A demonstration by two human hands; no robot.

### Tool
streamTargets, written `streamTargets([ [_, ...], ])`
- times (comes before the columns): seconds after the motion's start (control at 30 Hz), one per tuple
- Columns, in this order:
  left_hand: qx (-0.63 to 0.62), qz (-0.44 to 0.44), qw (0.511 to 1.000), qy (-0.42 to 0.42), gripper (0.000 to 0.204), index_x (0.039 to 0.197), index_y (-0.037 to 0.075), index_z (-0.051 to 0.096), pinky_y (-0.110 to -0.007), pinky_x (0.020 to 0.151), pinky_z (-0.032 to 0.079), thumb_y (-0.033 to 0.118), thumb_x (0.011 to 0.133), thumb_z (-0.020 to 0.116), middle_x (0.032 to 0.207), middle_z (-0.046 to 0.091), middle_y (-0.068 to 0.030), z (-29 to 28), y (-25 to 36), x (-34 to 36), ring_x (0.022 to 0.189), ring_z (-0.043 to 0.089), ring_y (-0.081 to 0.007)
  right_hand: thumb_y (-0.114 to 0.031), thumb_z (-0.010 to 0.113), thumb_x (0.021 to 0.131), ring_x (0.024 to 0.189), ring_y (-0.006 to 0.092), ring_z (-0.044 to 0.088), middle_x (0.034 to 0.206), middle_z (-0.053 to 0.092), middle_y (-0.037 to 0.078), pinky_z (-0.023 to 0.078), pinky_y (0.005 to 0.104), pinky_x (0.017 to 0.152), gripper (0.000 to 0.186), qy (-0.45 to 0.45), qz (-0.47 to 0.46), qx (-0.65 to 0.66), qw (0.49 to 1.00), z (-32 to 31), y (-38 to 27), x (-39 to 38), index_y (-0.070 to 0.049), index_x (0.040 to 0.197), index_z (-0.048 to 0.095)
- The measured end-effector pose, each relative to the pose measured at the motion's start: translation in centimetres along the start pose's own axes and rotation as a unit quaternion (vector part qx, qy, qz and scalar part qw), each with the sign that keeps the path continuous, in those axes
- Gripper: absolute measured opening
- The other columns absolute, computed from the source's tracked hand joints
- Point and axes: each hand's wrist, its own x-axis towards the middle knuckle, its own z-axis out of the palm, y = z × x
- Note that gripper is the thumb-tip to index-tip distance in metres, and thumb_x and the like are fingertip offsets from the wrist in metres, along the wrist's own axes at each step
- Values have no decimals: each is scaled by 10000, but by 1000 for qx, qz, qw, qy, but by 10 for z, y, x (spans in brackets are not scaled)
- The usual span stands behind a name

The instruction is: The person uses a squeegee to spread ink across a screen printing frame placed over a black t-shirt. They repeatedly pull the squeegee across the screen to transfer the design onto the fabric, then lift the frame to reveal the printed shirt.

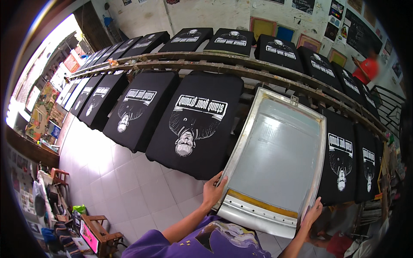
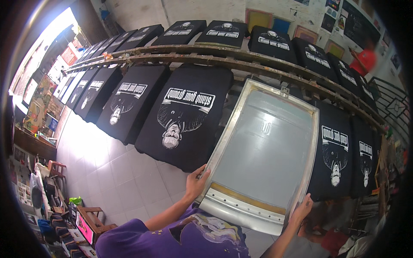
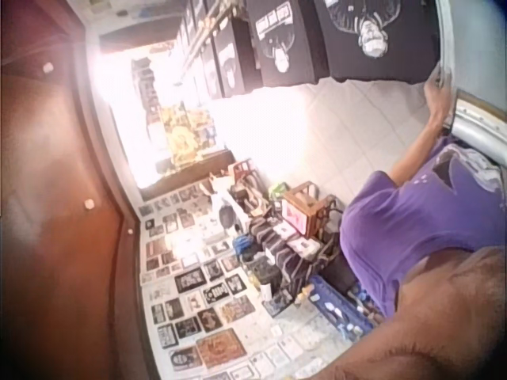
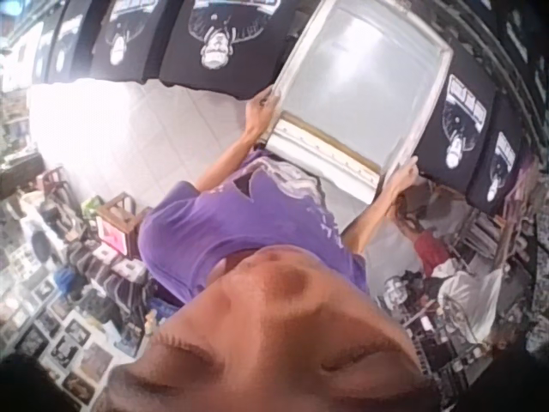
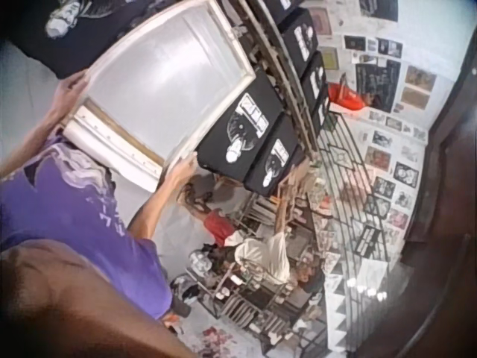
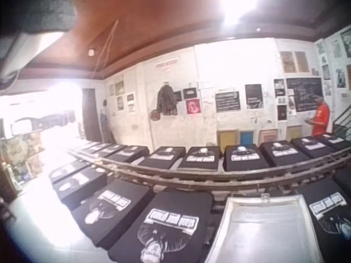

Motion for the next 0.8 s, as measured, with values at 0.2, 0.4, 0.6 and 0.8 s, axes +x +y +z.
streamTargets([
  [0.2,-37,8,999,29,515,1360,-1,685,-290,828,553,350,989,745,1043,800,-155,19,-11,35,871,711,-116,-515,528,1098,791,164,492,805,585,35,442,347,775,605,-14,-61,-56,996,42,-14,41,41,901,661],
  [0.4,-33,25,998,55,513,1355,-18,681,-290,820,554,342,994,737,1025,802,-150,35,-14,45,864,709,-117,-489,540,1095,791,176,473,796,563,69,433,365,760,597,-43,-48,-65,996,54,-32,62,63,885,625],
  [0.6,-30,29,997,68,501,1356,-24,679,-282,846,554,323,999,732,1058,803,-154,53,-8,46,914,717,-109,-494,580,1076,809,189,506,812,589,86,448,371,783,587,-43,-54,-71,995,61,-25,93,63,900,647],
  [0.8,-39,15,996,79,496,1343,-45,681,-284,894,552,317,1007,726,1121,797,-157,67,-8,49,994,721,-126,-509,564,1084,780,157,460,782,541,40,420,352,738,614,-30,-69,-46,996,68,-31,103,63,873,634],
])
